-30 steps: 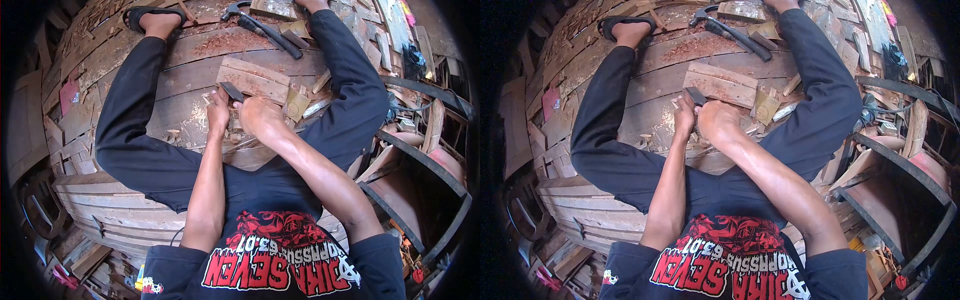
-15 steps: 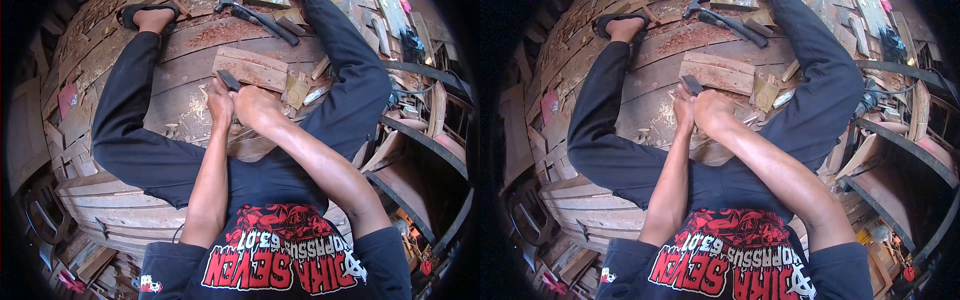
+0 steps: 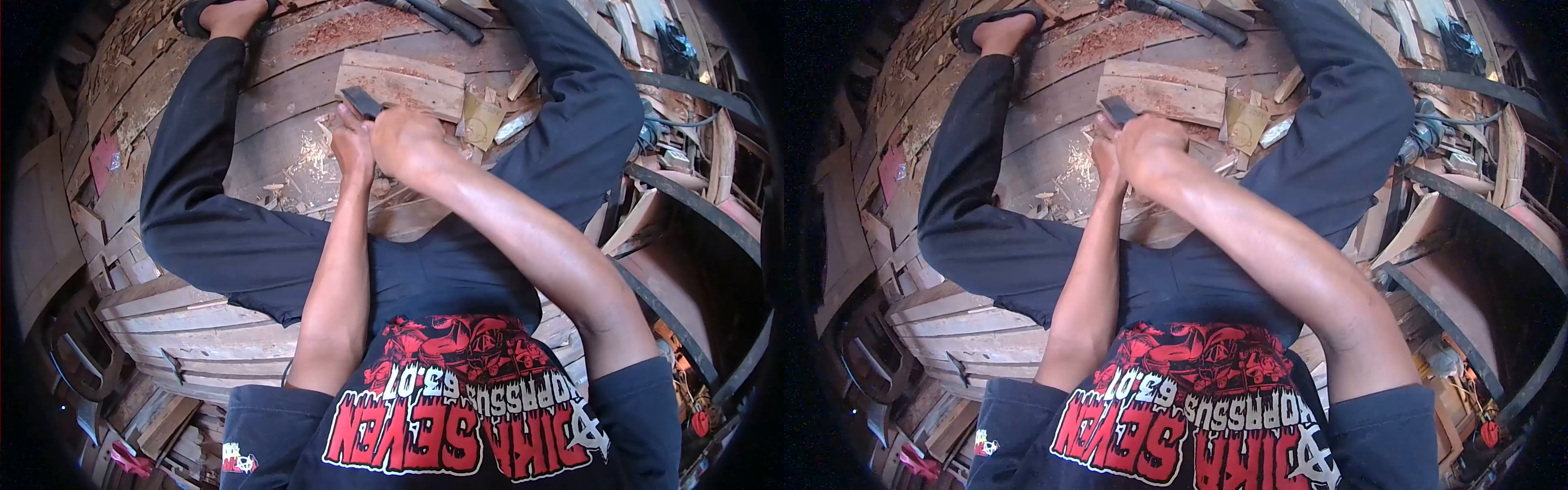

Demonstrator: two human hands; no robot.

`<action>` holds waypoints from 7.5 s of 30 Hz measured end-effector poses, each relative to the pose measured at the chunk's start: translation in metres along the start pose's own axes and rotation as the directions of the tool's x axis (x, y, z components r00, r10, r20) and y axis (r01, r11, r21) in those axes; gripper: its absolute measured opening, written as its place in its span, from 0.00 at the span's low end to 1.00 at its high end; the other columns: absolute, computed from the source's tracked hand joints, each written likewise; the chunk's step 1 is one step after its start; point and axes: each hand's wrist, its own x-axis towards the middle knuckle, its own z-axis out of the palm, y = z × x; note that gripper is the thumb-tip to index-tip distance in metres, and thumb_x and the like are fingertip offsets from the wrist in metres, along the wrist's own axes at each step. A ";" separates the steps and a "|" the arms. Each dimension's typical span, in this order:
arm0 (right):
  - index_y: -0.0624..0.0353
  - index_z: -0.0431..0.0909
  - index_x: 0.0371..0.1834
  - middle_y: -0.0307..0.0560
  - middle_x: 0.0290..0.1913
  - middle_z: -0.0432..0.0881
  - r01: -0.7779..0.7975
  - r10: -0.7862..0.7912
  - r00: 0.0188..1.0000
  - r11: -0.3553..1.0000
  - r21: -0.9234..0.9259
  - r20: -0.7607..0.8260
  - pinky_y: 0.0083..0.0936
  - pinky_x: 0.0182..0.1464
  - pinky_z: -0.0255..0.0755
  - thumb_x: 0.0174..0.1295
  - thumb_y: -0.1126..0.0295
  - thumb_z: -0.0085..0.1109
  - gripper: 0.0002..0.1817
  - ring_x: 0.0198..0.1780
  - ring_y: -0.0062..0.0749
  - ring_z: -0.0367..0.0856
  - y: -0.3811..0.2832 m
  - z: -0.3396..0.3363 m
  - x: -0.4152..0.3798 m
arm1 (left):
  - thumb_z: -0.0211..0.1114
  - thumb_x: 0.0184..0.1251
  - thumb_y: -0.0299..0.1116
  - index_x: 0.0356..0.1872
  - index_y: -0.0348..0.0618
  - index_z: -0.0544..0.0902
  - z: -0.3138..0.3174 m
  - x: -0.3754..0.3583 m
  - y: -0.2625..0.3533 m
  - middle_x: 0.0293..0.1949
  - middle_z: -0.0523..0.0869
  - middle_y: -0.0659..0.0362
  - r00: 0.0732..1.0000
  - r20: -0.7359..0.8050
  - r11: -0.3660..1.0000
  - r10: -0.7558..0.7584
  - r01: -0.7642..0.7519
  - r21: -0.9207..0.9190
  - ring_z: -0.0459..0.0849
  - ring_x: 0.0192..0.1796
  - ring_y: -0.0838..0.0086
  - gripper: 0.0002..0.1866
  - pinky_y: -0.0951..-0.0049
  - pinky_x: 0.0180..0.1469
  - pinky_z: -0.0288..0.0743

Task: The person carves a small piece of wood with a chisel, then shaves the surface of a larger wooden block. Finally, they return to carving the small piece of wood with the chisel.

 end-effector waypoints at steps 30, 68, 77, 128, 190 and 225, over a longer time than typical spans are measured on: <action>0.63 0.89 0.52 0.62 0.54 0.90 0.038 -0.026 0.994 0.993 0.111 -0.106 0.41 0.57 0.84 0.82 0.50 0.46 0.28 0.59 0.48 0.90 0.007 0.011 0.016 | 0.34 0.88 0.55 0.42 0.27 0.87 0.011 0.019 -0.007 0.34 0.90 0.36 0.985 -0.148 0.996 0.086 -0.086 0.003 0.88 0.47 0.37 0.40 0.45 0.53 0.78; 0.76 0.82 0.56 0.86 0.52 0.82 0.059 -0.071 0.997 0.940 0.337 0.023 0.52 0.66 0.75 0.81 0.47 0.45 0.34 0.62 0.71 0.82 0.065 -0.013 0.013 | 0.39 0.85 0.61 0.59 0.38 0.86 -0.015 0.017 0.005 0.47 0.88 0.31 0.987 0.071 0.989 0.143 -0.140 -0.038 0.85 0.57 0.34 0.37 0.46 0.61 0.77; 0.77 0.86 0.41 0.82 0.40 0.85 0.051 -0.038 0.994 0.990 0.134 -0.103 0.57 0.60 0.78 0.82 0.50 0.43 0.34 0.53 0.74 0.85 0.042 -0.004 0.015 | 0.41 0.82 0.66 0.46 0.33 0.90 -0.015 0.020 0.009 0.41 0.87 0.27 0.995 0.082 0.977 -0.064 0.046 0.209 0.86 0.52 0.31 0.42 0.41 0.58 0.78; 0.76 0.80 0.44 0.57 0.26 0.85 0.070 0.051 0.979 0.824 0.563 -0.197 0.39 0.33 0.81 0.79 0.38 0.46 0.40 0.24 0.39 0.88 0.102 -0.024 0.021 | 0.45 0.86 0.54 0.82 0.60 0.66 -0.030 0.009 0.017 0.66 0.80 0.36 0.956 0.291 0.997 0.044 -0.025 -0.069 0.76 0.71 0.43 0.29 0.55 0.74 0.66; 0.70 0.87 0.39 0.76 0.37 0.87 0.056 0.029 0.962 0.953 0.299 -0.273 0.52 0.59 0.80 0.83 0.53 0.40 0.32 0.50 0.64 0.89 0.005 0.032 0.026 | 0.55 0.81 0.45 0.73 0.43 0.73 -0.010 0.005 -0.012 0.44 0.88 0.33 0.966 0.248 0.971 0.068 -0.122 0.208 0.88 0.51 0.33 0.26 0.41 0.51 0.81; 0.55 0.64 0.72 0.69 0.45 0.88 0.166 -0.074 0.976 0.862 0.478 -0.206 0.58 0.55 0.78 0.73 0.56 0.60 0.29 0.51 0.66 0.88 0.100 0.044 0.019 | 0.47 0.87 0.38 0.63 0.43 0.62 -0.062 -0.001 0.077 0.41 0.81 0.53 0.991 0.088 0.847 0.099 -0.037 -0.531 0.91 0.40 0.63 0.14 0.66 0.43 0.88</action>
